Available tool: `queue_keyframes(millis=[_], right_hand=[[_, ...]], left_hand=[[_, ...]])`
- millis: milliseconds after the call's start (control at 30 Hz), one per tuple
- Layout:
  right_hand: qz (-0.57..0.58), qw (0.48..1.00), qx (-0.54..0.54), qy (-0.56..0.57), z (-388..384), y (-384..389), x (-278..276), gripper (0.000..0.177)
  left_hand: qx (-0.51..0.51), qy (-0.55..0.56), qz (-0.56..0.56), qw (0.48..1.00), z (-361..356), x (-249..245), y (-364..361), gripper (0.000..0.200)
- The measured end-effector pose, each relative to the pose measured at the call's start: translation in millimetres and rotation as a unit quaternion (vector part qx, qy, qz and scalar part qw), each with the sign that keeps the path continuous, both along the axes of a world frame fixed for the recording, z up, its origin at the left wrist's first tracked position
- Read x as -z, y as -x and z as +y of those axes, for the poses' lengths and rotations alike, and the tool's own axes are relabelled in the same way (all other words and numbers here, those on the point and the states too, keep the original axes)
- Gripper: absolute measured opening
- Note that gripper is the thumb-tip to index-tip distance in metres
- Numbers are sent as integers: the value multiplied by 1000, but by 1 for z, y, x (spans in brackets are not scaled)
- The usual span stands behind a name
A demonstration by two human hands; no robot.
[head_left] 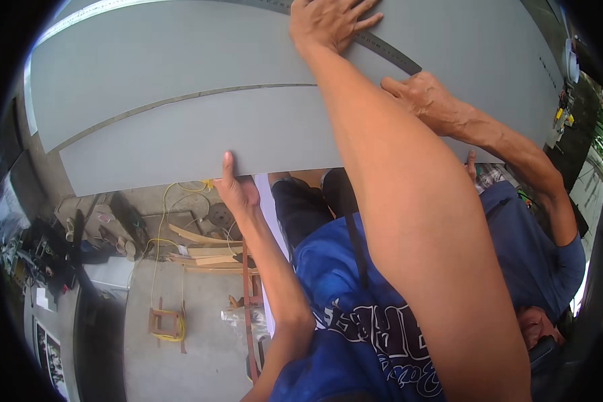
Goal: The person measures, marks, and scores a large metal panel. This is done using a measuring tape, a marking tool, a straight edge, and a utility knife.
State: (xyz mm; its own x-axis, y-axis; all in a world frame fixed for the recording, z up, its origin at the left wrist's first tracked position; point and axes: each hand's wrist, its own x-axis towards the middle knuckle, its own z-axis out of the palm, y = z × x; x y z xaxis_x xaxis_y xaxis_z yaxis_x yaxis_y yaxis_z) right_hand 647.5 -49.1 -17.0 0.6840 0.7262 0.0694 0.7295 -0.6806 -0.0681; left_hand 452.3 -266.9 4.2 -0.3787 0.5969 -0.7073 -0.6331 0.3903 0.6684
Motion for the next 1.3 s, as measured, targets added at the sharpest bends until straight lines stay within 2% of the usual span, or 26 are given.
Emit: queue_keyframes(millis=[167,433,667,767,1067,1133,1300], right_hand=[[-22,999,4,-46,-1,0,5,63],[-55,998,7,-19,2,-6,15,60],[-29,999,15,-20,3,-9,12,60],[-41,999,15,-25,4,-10,14,59],[-28,999,25,-29,3,-10,10,61],[77,994,-28,-76,-6,-11,3,66],[60,998,2,-23,-6,-2,-2,64]], left_hand=[[-4,-6,-4,1000,1,-2,-2,51],[-2,1,-32,999,-14,5,5,48],[-15,14,-69,997,-36,4,11,42],[-22,30,-111,993,-40,-8,15,57],[77,70,-133,986,-53,-67,34,64],[99,76,-136,983,-51,-85,39,65],[132,67,-177,973,-47,-104,56,65]])
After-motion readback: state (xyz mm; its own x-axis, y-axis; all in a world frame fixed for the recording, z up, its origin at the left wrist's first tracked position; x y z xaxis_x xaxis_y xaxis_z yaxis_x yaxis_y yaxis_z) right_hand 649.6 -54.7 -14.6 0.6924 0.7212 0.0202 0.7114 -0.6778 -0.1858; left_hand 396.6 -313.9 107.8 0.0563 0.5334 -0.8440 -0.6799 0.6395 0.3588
